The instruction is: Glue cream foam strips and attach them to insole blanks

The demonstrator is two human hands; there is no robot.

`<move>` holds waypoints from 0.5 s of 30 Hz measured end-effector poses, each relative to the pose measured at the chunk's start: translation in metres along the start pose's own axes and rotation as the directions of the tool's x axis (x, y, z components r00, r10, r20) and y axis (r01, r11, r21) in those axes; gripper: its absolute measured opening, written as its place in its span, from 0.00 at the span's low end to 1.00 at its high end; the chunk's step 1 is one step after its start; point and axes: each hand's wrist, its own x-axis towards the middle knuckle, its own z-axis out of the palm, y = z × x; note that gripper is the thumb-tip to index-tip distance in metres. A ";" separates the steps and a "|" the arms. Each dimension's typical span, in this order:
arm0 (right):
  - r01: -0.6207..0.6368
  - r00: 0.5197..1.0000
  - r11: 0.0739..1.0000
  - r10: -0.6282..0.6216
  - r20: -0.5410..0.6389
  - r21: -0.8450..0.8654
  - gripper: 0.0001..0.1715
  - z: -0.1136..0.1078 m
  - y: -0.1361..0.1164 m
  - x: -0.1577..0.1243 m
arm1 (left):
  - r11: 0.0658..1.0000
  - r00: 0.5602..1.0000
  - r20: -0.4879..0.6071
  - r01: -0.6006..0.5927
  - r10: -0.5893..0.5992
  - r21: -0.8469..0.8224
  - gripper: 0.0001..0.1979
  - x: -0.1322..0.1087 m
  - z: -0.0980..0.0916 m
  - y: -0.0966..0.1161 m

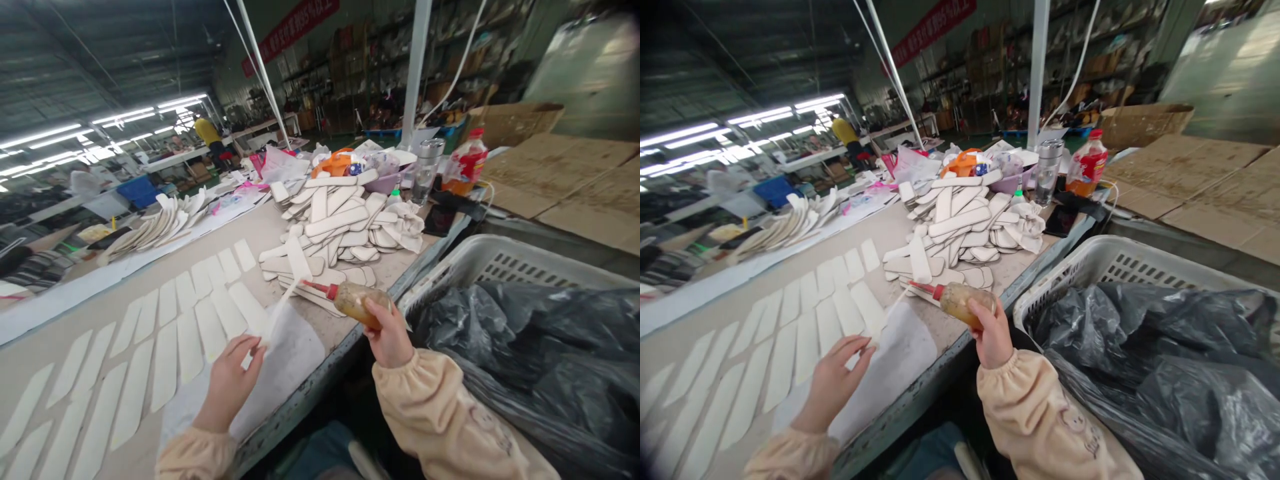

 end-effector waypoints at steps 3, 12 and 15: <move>-0.029 0.997 0.997 0.034 0.066 -0.068 0.21 0.003 0.009 -0.008 | 0.999 0.994 0.099 -0.040 0.038 0.020 0.11 -0.063 -0.011 -0.024; 0.052 0.946 0.869 0.114 0.302 -0.493 0.30 0.010 0.059 -0.045 | 1.000 1.000 0.001 0.014 -0.014 0.015 0.13 -0.139 -0.014 -0.026; 0.229 0.900 0.759 0.073 0.429 -0.610 0.29 0.010 0.073 -0.055 | 1.000 1.000 -0.001 -0.011 0.011 -0.025 0.13 -0.144 -0.004 -0.017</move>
